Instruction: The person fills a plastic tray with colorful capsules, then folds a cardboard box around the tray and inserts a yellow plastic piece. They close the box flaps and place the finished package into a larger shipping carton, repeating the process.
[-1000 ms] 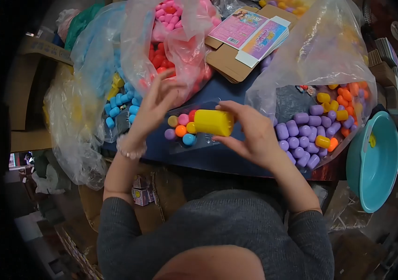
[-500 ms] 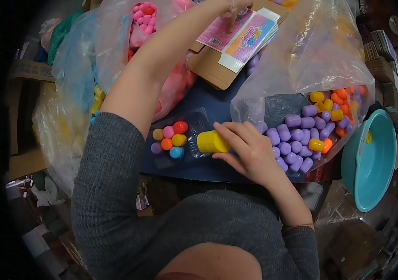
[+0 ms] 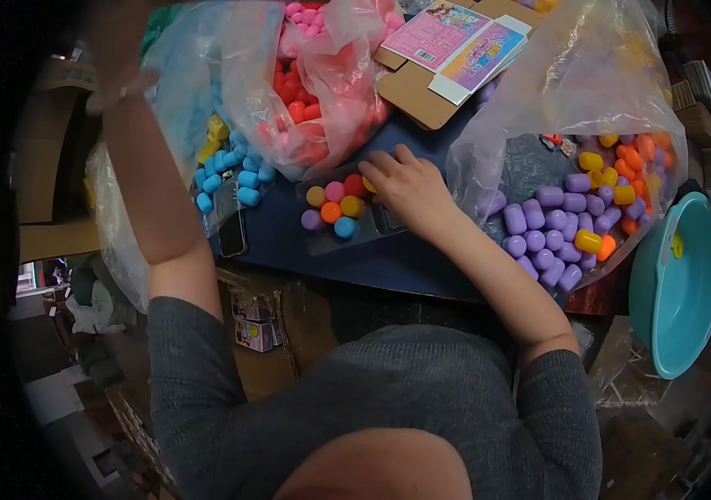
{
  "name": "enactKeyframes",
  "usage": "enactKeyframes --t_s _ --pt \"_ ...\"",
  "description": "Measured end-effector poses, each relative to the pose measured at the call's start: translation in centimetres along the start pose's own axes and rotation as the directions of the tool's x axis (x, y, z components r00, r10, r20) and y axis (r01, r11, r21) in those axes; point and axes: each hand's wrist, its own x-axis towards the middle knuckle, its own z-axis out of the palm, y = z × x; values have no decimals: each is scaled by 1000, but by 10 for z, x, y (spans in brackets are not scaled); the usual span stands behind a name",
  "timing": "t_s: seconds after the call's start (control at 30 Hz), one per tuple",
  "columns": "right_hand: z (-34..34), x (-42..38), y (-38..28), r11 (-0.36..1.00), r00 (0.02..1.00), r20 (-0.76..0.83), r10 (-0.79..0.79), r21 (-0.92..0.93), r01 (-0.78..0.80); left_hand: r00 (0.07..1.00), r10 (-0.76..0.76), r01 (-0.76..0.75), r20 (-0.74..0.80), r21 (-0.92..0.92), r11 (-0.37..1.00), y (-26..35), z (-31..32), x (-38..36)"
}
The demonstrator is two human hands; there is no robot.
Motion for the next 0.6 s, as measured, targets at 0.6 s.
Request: enactKeyframes --t_s 0.6 --pt "-117 -143 -60 550 935 -117 335 830 -93 618 411 81 670 -574 815 219 6 -200"
